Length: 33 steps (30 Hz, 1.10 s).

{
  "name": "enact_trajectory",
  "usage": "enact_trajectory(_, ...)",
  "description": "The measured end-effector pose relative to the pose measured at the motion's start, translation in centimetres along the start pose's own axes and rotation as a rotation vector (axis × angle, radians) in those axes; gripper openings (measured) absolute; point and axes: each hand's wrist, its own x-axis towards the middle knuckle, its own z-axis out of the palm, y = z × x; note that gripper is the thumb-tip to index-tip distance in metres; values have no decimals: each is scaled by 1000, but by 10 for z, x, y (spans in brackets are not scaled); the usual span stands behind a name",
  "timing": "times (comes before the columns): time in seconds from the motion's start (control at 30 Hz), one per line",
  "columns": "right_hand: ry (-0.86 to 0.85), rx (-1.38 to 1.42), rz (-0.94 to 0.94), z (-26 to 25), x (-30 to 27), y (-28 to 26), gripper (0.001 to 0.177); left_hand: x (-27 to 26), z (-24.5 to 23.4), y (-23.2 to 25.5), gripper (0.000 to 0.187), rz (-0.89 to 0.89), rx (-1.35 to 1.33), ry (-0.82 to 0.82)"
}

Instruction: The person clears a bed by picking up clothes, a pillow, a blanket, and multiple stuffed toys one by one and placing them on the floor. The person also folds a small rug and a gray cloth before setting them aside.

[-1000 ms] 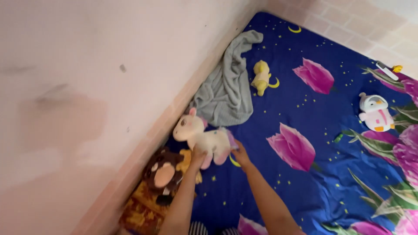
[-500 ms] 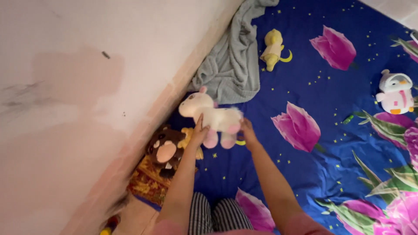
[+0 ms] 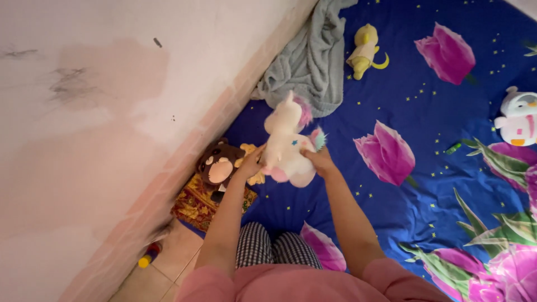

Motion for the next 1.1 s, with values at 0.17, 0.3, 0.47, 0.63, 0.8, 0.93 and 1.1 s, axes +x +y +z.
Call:
enact_trajectory(0.17, 134, -39, -47, 15, -8, 32, 60, -50, -43, -12, 70, -762, 648, 309)
enact_trajectory(0.3, 173, 13, -47, 18, -19, 48, 61, -74, -50, -1, 119, -874, 260, 647)
enact_trajectory(0.47, 185, -89, 1, 14, -19, 56, 76, -73, -46, -5, 138, -1005, 347, 591)
enact_trajectory(0.63, 179, -131, 75, 15, -20, 75, 78, -65, -52, -11, 132, -1107, 383, 567)
enact_trajectory(0.8, 118, -203, 80, 18, -21, 101, 84, -52, -55, -24, 125, -1058, 133, 525)
enact_trajectory(0.93, 128, -262, 4, 20, -19, 119, 91, -54, -43, -57, 124, -880, -14, 571)
enact_trajectory(1.1, 315, -301, 40, 7, -17, 130, 96, -44, -10, -86, 105, -614, -143, 554)
